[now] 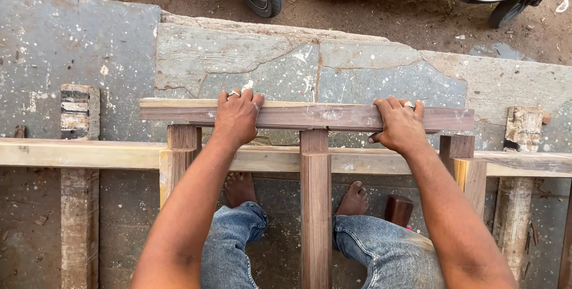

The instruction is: Assembling and hammering wooden frame components and applying adhesive.

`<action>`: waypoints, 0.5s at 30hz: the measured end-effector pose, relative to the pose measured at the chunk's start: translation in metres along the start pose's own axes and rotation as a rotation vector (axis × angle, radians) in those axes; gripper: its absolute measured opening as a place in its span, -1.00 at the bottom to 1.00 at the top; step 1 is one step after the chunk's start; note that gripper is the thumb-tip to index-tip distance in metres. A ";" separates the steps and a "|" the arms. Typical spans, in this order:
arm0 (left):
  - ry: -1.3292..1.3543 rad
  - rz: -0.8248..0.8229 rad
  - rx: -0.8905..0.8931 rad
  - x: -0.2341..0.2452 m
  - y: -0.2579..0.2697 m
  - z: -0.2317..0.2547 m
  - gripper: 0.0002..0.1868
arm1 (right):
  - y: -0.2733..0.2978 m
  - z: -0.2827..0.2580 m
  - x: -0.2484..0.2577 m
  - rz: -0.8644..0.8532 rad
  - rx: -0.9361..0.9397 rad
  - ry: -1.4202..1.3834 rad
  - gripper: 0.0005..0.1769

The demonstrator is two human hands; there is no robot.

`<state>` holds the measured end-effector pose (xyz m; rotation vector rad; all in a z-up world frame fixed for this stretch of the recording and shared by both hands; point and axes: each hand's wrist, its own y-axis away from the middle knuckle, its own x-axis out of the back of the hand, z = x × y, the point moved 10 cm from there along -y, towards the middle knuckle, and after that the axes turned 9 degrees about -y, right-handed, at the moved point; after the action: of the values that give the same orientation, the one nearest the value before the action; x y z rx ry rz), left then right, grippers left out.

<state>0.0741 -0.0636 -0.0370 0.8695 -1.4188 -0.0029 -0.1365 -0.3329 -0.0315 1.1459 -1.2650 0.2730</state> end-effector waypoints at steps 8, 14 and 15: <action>0.042 -0.047 0.031 0.008 0.002 0.004 -0.39 | 0.006 0.004 -0.003 0.020 0.048 -0.014 0.21; 0.054 0.032 0.058 -0.001 -0.002 -0.003 -0.33 | -0.003 0.010 -0.017 -0.013 0.016 -0.006 0.17; 0.056 0.032 0.050 0.001 -0.002 -0.003 -0.32 | -0.004 0.013 -0.017 -0.017 -0.006 0.011 0.19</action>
<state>0.0775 -0.0642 -0.0376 0.8816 -1.3846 0.0810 -0.1476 -0.3381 -0.0500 1.1479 -1.2449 0.2625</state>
